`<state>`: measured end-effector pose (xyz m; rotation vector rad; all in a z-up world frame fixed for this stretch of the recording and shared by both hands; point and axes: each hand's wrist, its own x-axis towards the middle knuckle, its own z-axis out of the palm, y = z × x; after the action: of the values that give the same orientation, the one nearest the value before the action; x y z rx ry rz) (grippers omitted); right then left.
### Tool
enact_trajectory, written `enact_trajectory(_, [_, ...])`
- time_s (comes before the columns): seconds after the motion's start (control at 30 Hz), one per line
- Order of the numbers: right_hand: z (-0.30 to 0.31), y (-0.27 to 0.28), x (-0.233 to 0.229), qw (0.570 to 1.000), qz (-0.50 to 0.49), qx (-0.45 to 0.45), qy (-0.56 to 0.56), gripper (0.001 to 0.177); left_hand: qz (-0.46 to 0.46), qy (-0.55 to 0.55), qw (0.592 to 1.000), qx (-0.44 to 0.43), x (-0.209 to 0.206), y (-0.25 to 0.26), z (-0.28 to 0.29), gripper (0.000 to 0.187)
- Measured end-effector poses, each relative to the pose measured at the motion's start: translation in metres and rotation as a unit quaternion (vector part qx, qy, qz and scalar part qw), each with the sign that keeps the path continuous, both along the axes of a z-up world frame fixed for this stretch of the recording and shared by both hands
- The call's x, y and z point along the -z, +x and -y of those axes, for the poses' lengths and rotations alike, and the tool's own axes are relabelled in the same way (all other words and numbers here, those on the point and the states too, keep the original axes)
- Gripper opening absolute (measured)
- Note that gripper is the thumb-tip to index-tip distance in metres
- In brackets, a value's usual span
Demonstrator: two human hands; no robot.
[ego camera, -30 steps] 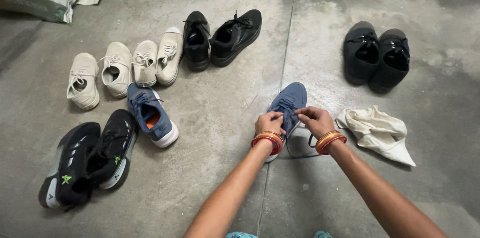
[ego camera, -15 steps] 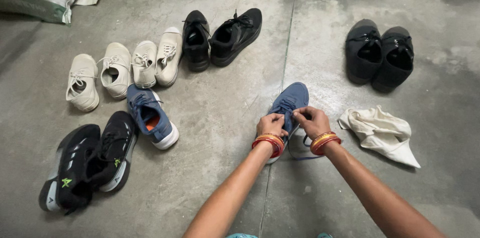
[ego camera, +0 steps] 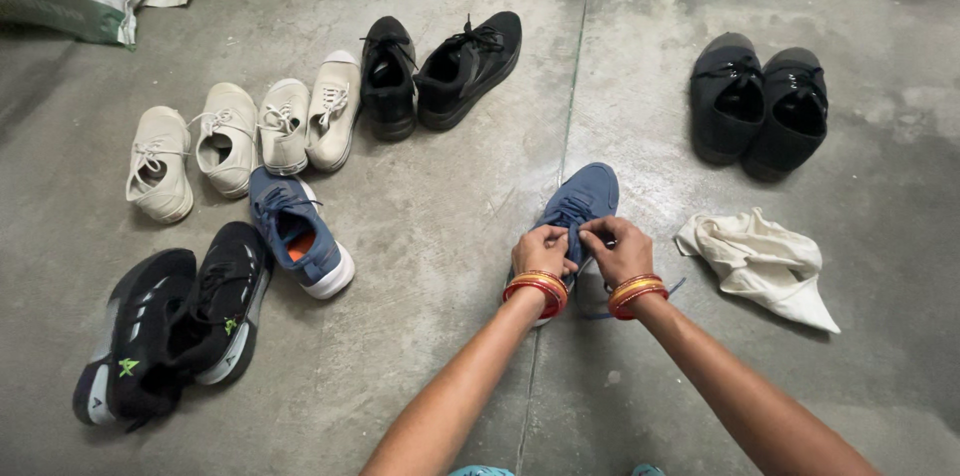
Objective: The person unlaces a blue sneaker by pulling the laces out of the eyelets, then re-laces the same shoe by threading the laces back through the eyelets and tying them. The person repeats this process on a second blue sneaker.
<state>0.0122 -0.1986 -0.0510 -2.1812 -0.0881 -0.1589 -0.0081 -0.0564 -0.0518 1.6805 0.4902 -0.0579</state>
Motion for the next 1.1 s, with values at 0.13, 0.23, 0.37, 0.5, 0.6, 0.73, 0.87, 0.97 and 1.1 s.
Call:
enact_trajectory(0.13, [0.003, -0.006, -0.01, 0.998, 0.049, 0.01, -0.032, 0.025, 0.013, 0.025, 0.999, 0.019, -0.003, 0.001, 0.002, 0.02])
enact_trajectory(0.23, [0.002, -0.02, -0.009, 0.961, 0.226, 0.037, -0.159, 0.033, 0.027, 0.052, 0.998, 0.024, -0.005, 0.0, 0.006, 0.021])
enact_trajectory(0.37, [0.0, -0.033, 0.001, 0.995, 0.078, 0.05, -0.034, 0.029, 0.026, 0.019, 0.999, 0.025, -0.004, 0.0, 0.008, 0.021])
enact_trajectory(0.5, [0.0, -0.027, 0.008, 0.997, 0.039, 0.051, 0.043, 0.017, 0.02, -0.013, 0.999, 0.036, -0.007, 0.003, 0.005, 0.02])
enact_trajectory(0.6, [0.0, -0.019, 0.008, 0.994, -0.039, 0.082, 0.066, 0.012, 0.031, 0.038, 0.997, 0.061, -0.007, 0.002, 0.003, 0.022])
enact_trajectory(0.73, [0.004, -0.017, -0.001, 0.996, 0.042, 0.068, -0.035, 0.014, 0.009, 0.09, 0.994, 0.066, -0.004, 0.003, 0.006, 0.018])
enact_trajectory(0.87, [-0.002, -0.033, -0.008, 0.973, 0.194, 0.073, -0.105, 0.023, 0.131, 0.253, 0.958, 0.041, 0.006, 0.002, 0.013, 0.017])
enact_trajectory(0.97, [-0.012, -0.041, -0.003, 0.992, 0.105, 0.066, -0.022, 0.027, 0.197, 0.387, 0.896, 0.092, 0.011, 0.002, 0.015, 0.017])
enact_trajectory(1.1, [-0.016, -0.034, 0.008, 0.998, 0.027, 0.049, 0.024, 0.032, 0.254, 0.457, 0.835, 0.172, 0.002, -0.003, 0.0, 0.017])
